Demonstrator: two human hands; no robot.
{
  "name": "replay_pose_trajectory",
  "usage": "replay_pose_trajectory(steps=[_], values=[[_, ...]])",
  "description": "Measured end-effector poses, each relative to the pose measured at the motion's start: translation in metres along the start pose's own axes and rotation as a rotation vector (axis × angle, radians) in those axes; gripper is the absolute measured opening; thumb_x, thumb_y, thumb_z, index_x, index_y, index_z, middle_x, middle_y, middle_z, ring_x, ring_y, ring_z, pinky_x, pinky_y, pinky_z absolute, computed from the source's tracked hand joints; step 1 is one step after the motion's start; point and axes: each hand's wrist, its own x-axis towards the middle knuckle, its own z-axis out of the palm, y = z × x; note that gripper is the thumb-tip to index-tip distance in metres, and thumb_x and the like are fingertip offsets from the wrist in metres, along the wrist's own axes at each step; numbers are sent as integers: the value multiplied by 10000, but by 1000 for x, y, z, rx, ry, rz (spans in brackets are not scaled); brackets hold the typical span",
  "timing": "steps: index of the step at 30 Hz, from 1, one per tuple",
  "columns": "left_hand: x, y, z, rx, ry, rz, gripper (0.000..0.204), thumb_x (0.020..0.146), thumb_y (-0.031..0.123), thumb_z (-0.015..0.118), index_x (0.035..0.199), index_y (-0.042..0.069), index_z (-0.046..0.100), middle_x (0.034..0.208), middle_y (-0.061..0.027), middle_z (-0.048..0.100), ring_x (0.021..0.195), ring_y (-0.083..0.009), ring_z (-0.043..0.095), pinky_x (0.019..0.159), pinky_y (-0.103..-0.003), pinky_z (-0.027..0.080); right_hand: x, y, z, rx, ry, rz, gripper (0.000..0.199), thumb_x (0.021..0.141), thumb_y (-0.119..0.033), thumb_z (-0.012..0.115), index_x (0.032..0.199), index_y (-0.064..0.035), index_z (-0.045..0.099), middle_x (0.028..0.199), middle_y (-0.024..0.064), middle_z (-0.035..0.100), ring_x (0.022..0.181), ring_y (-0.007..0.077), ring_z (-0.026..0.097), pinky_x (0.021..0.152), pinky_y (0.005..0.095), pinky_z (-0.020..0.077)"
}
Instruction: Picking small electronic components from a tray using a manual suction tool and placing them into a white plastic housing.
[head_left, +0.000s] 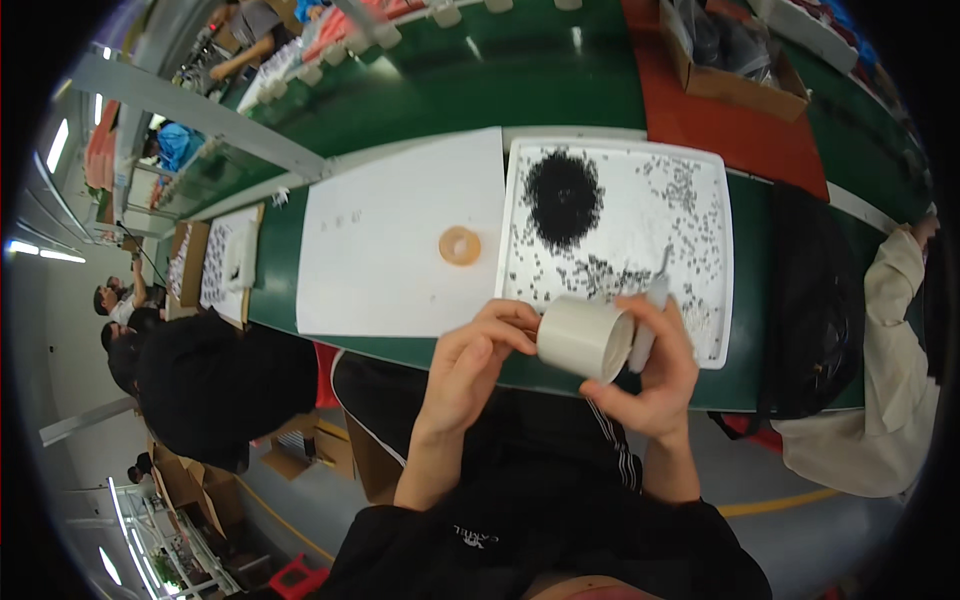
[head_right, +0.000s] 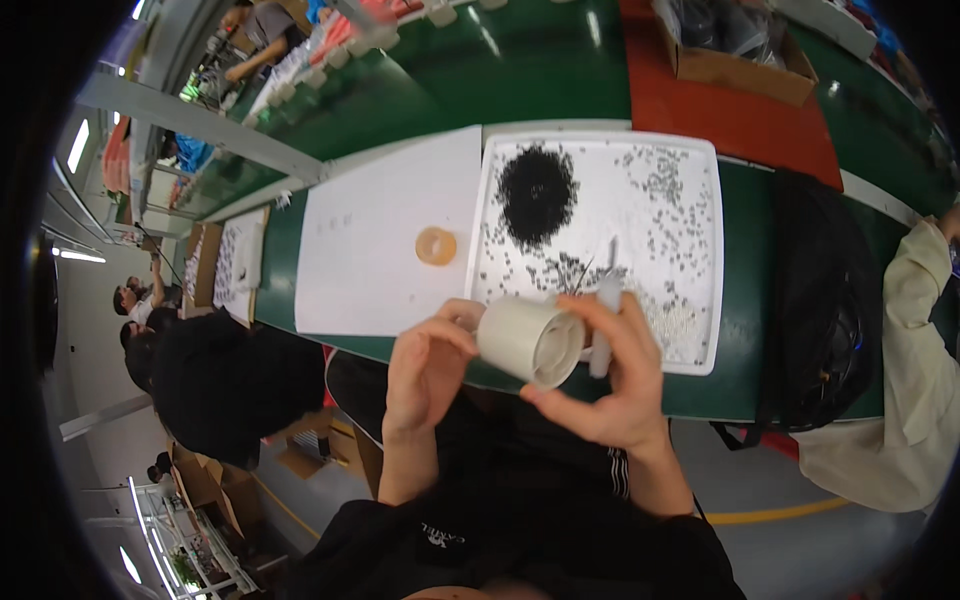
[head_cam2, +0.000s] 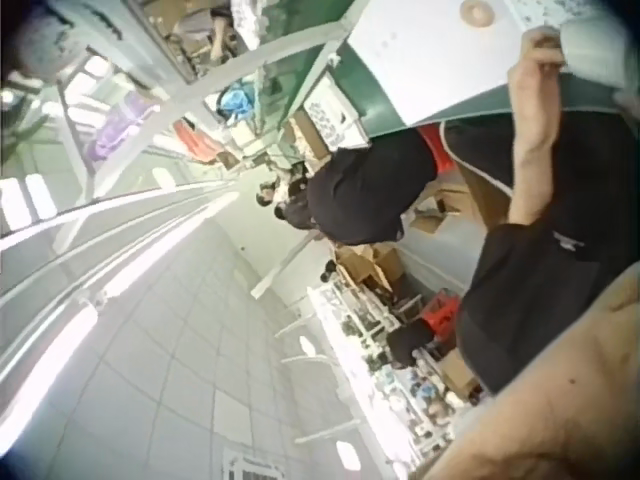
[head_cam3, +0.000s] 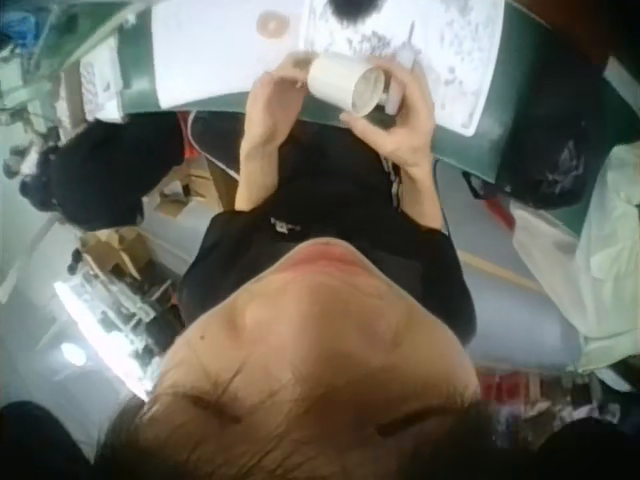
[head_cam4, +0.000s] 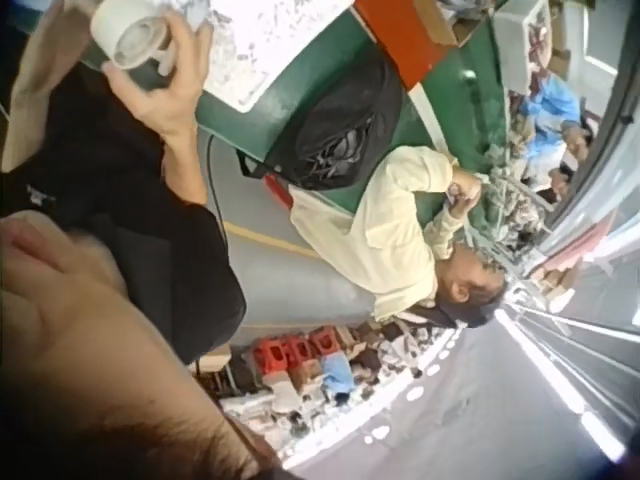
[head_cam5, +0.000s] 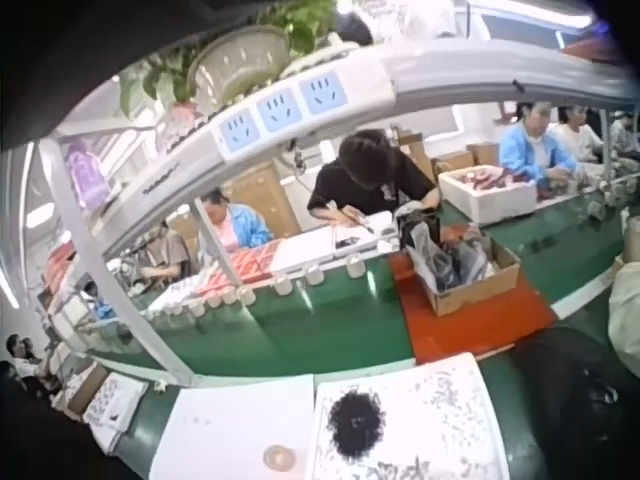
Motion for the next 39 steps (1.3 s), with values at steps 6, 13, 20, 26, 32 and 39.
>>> replay_pose_trajectory(steps=[6, 13, 20, 26, 32, 39], values=[[-5, -4, -32, 471, 335, 114, 203, 994, 162, 547, 952, -19, 627, 988, -104, 618, 900, -187, 608, 845, -307, 471, 15, -14, -46, -253, 344, -10, 616, 736, -146, 813, 1268, 25, 554, 1111, 96, 540, 1026, 178, 564, 871, 285, 467], [1, -24, -67, 835, 577, 226, 89, 961, 74, 606, 957, -15, 614, 873, -36, 617, 828, -115, 588, 794, -247, 461, 74, -39, -121, -744, 525, 425, 532, 806, -249, 783, 1207, 46, 596, 864, 65, 651, 724, 88, 604, 672, 230, 485], [-3, -22, -63, 880, 495, 181, 102, 962, 88, 606, 970, -13, 614, 865, -32, 613, 830, -108, 577, 787, -242, 455, 116, -7, -197, -1119, 664, 277, 543, 818, -283, 765, 1194, 76, 608, 788, 112, 665, 666, 157, 634, 642, 283, 508], [-5, -23, -72, 840, 458, 154, 113, 967, 91, 595, 972, -21, 614, 871, -35, 617, 834, -107, 574, 787, -238, 448, 113, -18, -186, -1203, 1061, -91, 566, 821, -302, 761, 1230, 55, 601, 990, 224, 677, 876, 207, 669, 763, 319, 522], [-9, -21, -74, 841, 473, 148, 97, 966, 76, 590, 976, -18, 614, 880, -35, 617, 839, -108, 574, 790, -239, 448, 83, -42, -148, -1138, 734, 225, 493, 875, -266, 700, 1258, 24, 587, 1126, 226, 665, 999, 285, 661, 888, 355, 495], [-5, -22, -70, 834, 494, 146, 91, 962, 66, 595, 977, -22, 614, 892, -36, 618, 846, -108, 574, 792, -239, 449, 71, -36, -145, -1028, 534, 133, 297, 944, -101, 566, 1216, 13, 600, 1123, 178, 675, 1035, 288, 651, 923, 339, 469]])
